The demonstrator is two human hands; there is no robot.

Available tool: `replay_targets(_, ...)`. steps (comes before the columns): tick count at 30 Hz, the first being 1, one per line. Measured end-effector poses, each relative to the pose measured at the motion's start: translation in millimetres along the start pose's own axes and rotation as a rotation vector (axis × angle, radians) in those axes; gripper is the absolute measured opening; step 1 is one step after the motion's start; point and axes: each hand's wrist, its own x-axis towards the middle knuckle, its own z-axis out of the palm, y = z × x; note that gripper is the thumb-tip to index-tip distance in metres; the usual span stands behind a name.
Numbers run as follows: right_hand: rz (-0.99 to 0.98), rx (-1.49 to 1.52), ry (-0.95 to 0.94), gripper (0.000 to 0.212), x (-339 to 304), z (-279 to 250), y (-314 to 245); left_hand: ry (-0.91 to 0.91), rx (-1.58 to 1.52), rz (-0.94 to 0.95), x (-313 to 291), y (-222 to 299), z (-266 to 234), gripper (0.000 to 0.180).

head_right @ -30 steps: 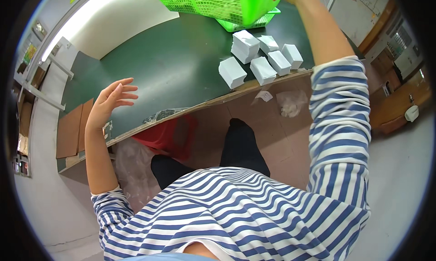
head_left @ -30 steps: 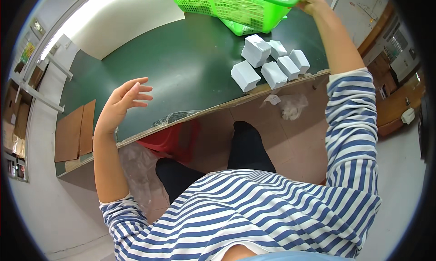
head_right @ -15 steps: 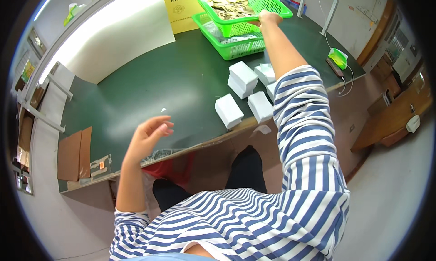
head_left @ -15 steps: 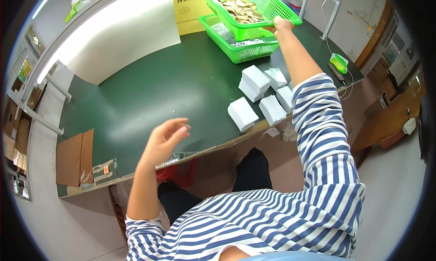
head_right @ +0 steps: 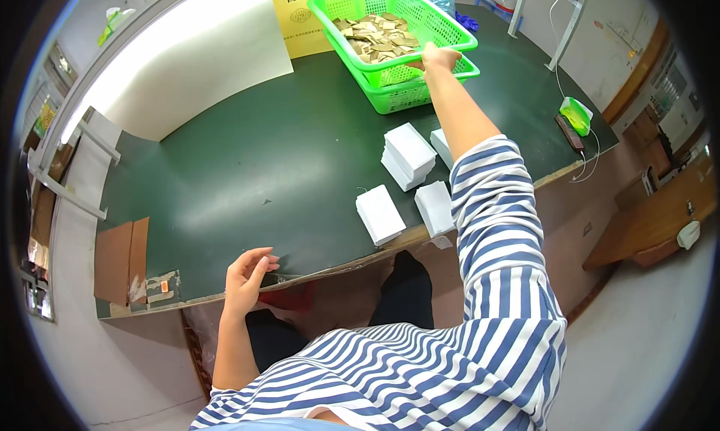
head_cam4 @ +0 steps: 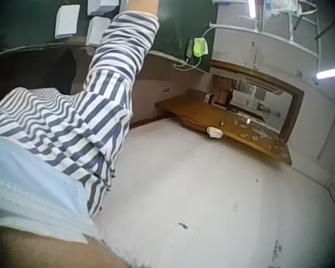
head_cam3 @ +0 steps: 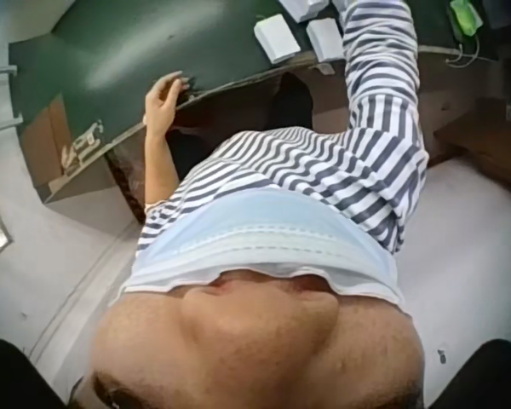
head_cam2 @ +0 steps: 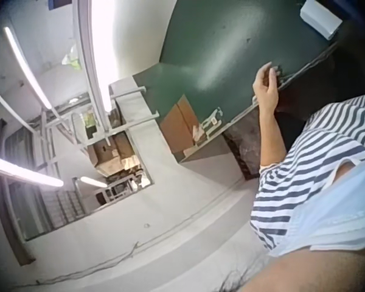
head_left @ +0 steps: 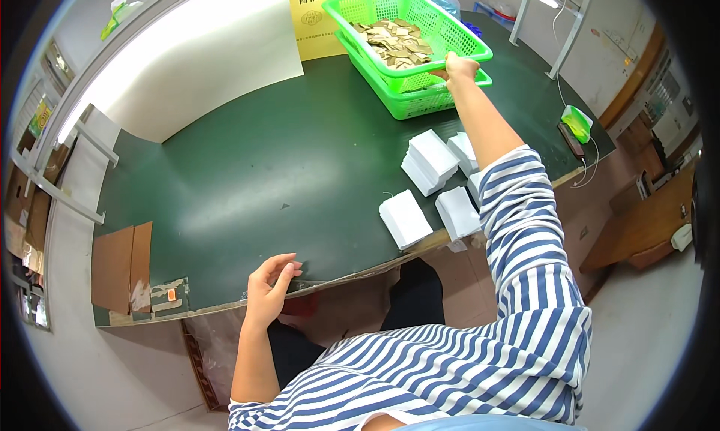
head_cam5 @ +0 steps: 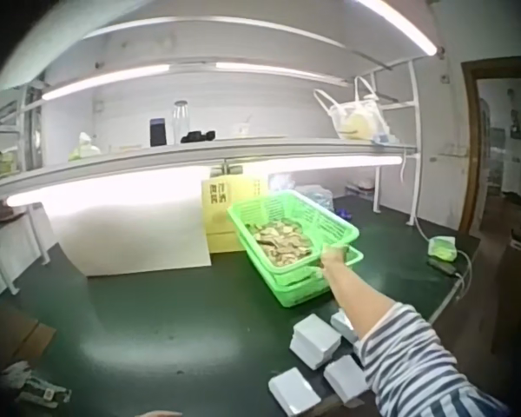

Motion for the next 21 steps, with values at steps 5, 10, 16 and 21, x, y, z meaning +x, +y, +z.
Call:
replay_targets(5, 0.063, 0.190, -0.393, 0.030, -18.3, 2.6, -45.9, 0.058, 0.054, 0.007, -0.4, -4.9, 11.8, 0.024)
replay_targets(10, 0.160, 0.405, -0.528, 0.031, -19.2, -6.3, -44.1, 0.099, 0.112, 0.078, -2.1, -20.6, 21.1, 0.020)
replay_targets(16, -0.243, -0.591, -0.229, 0.028, -5.0, -62.2, -3.2, 0.179, -0.058, 0.122, -3.0, -34.3, 25.8, 0.015)
replay_targets(21, 0.307, -0.348, -0.266, 0.046, -42.2, -62.8, 0.2, 0.224, -0.191, 0.116, -2.2, -37.1, 20.2, 0.014)
